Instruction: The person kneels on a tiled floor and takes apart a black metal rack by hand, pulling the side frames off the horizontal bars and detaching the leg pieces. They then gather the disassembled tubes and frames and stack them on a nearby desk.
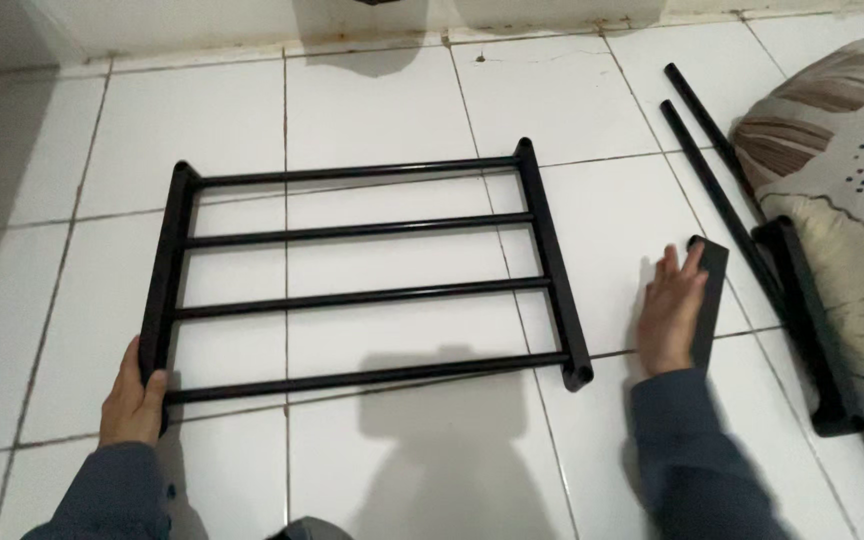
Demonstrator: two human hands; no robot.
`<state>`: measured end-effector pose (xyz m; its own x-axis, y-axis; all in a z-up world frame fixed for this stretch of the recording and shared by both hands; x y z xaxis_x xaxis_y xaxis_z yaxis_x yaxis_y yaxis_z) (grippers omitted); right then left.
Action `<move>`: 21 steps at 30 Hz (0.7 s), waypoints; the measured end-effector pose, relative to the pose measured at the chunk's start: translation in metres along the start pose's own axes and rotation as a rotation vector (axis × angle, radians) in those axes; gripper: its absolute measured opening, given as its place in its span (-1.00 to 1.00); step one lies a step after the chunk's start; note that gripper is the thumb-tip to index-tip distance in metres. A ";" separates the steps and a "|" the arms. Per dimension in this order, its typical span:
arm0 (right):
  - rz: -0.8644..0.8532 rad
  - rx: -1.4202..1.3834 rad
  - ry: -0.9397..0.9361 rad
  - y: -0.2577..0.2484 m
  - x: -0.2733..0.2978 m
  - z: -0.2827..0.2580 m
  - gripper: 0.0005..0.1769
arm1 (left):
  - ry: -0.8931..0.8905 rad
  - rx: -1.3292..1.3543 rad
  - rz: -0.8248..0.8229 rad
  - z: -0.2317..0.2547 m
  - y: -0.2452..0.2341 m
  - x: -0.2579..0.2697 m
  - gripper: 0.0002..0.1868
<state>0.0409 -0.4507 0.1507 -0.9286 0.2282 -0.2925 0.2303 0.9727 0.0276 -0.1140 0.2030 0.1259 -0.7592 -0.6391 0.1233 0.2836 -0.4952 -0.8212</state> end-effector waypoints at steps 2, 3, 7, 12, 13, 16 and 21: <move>-0.136 -0.048 0.077 0.027 0.016 0.027 0.02 | -0.177 0.102 -0.026 0.000 0.004 0.000 -0.34; -0.203 -0.072 0.116 0.036 0.020 0.041 0.03 | -0.265 0.153 -0.038 -0.001 0.008 -0.001 -0.36; -0.298 0.090 -0.005 0.027 0.014 0.075 -0.02 | -0.045 0.159 -0.077 -0.008 0.028 -0.020 -0.26; -0.264 0.779 -0.048 -0.018 0.009 0.053 -0.35 | -0.376 1.025 -0.358 -0.070 0.074 -0.012 -0.17; -0.270 0.808 -0.008 -0.022 0.014 0.048 -0.36 | -0.390 1.052 -0.391 -0.078 0.080 -0.007 -0.21; -0.264 0.725 0.216 -0.025 0.019 0.024 -0.36 | -0.324 1.052 -0.387 -0.078 0.086 0.003 -0.28; -0.257 0.202 0.722 -0.029 0.017 0.016 -0.31 | -0.486 1.212 -0.649 -0.044 0.074 0.050 -0.14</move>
<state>0.0232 -0.4760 0.1298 -0.9032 0.0352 0.4278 -0.0331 0.9880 -0.1511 -0.1572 0.1601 0.0467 -0.7446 -0.1243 0.6558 0.4714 -0.7935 0.3848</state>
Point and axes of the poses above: each hand's wrist, its own x-axis away from the middle knuckle, its own y-axis out of the palm, z = x × y, the point moved 2 cm from there along -x, towards the middle knuckle, and after that the axes turned 8 degrees about -y, right-handed, at the moved point
